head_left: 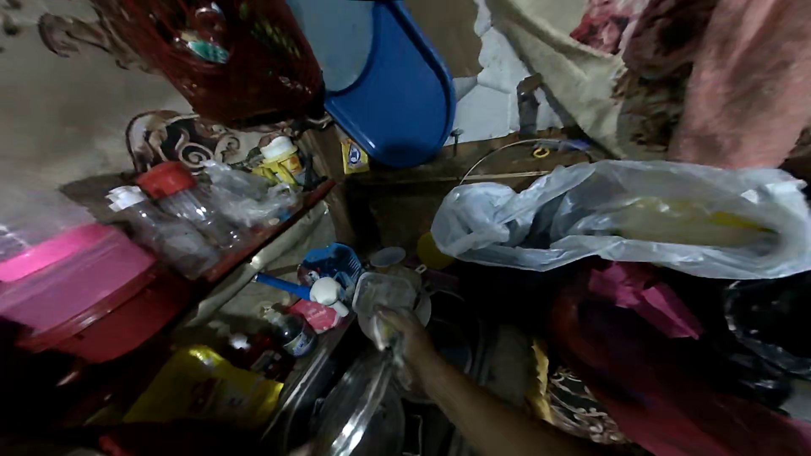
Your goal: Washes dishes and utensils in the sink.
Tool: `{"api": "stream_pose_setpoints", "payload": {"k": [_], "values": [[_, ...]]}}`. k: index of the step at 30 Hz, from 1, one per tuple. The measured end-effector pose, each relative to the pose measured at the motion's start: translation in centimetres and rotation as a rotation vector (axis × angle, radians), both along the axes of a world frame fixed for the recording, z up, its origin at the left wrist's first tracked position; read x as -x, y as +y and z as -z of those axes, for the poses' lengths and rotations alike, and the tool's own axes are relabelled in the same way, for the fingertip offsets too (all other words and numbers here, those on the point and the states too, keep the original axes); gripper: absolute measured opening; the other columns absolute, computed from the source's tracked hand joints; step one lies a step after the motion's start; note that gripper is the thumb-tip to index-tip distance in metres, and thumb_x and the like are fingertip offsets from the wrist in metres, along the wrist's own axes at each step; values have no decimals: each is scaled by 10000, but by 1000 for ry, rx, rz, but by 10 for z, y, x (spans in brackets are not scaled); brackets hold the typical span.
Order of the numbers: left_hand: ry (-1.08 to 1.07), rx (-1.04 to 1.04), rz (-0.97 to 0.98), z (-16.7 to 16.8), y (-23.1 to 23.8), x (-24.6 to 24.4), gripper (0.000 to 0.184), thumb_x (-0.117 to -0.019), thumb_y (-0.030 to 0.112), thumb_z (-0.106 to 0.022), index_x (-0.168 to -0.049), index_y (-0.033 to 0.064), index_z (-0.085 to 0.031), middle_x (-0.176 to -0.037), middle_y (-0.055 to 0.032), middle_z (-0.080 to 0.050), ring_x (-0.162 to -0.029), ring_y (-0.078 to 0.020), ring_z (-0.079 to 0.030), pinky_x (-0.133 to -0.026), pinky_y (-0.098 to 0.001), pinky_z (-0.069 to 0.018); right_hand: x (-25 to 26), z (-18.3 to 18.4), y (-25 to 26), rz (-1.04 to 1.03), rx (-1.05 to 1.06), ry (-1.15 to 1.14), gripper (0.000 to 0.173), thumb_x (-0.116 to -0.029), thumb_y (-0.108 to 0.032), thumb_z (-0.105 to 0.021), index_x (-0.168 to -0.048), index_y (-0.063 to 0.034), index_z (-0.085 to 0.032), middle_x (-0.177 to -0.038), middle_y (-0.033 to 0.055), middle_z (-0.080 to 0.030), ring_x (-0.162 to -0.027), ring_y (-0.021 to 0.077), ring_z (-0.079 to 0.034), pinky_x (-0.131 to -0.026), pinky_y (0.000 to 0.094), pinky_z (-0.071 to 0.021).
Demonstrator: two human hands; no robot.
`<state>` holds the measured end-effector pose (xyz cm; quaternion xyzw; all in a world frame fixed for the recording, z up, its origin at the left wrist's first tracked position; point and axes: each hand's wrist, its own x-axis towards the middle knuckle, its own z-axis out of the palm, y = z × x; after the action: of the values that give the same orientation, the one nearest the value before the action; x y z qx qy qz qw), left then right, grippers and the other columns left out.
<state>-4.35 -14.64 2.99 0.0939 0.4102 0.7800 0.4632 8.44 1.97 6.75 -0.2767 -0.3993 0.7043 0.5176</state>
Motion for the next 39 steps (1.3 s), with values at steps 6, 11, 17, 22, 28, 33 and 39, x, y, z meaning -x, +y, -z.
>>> {"api": "stream_pose_setpoints", "payload": {"k": [6, 11, 17, 22, 28, 33, 39], "values": [[205, 198, -37, -17, -7, -4, 390, -943, -23, -368, -1292, 22, -535, -1089, -75, -687, -921, -129, -689, -762, -307, -588, 6, 2, 13, -67, -227, -549, 414, -1118, -326, -419, -1124, 9, -663, -873, 107, -638, -723, 165, -596, -679, 339, -529], [173, 244, -135, -8, 12, -15, 378, -1080, 109, -407, -1441, 49, -501, -1258, -125, -658, -1032, -189, -679, -834, -370, -583, 36, 37, -35, -145, -807, -1154, 663, -1043, -537, -449, -1585, -158, -410, -1698, 172, -205, -1562, 368, -207, -1245, 586, -199], [163, 251, -266, -10, 5, -3, 423, -1024, 5, -415, -1445, 8, -454, -1316, -182, -620, -1076, -251, -678, -863, -397, -595, 18, 86, -83, 90, -891, -919, 427, -936, -150, -664, -1353, -58, -661, -1452, 279, -537, -1327, 423, -554, -1087, 521, -491], [244, 211, -166, -14, 1, -8, 696, -798, -169, -445, -1472, 1, -421, -1306, -180, -628, -1047, -221, -678, -813, -367, -596, 25, 90, -28, 258, -857, -897, 205, -963, -99, -649, -1118, -52, -775, -1143, 241, -659, -1044, 366, -668, -911, 487, -581], [286, 285, -10, -22, 0, -17, 709, -773, -155, -528, -1456, -19, -392, -1068, -137, -654, -846, -158, -675, -698, -323, -588, 54, 22, -61, -61, -764, -787, 216, -947, -126, -644, -1105, -4, -727, -1204, 179, -690, -1091, 251, -687, -968, 377, -562], [316, 254, -45, -24, -7, -9, 806, -776, -179, -496, -1538, 7, -316, -1188, -149, -640, -919, -153, -685, -750, -314, -599, 46, 49, -37, -174, -1079, -585, 233, -985, -67, -585, -1155, -48, -744, -1279, 146, -680, -1221, 239, -643, -1051, 382, -530], [162, 121, -124, -23, 10, -9, 505, -1016, 14, -483, -1508, 21, -374, -1215, -175, -651, -1019, -215, -693, -853, -381, -604, 59, 26, -44, -64, -946, -706, 222, -947, -35, -605, -1117, -27, -747, -1209, 162, -696, -1141, 255, -670, -1000, 391, -552]]}}
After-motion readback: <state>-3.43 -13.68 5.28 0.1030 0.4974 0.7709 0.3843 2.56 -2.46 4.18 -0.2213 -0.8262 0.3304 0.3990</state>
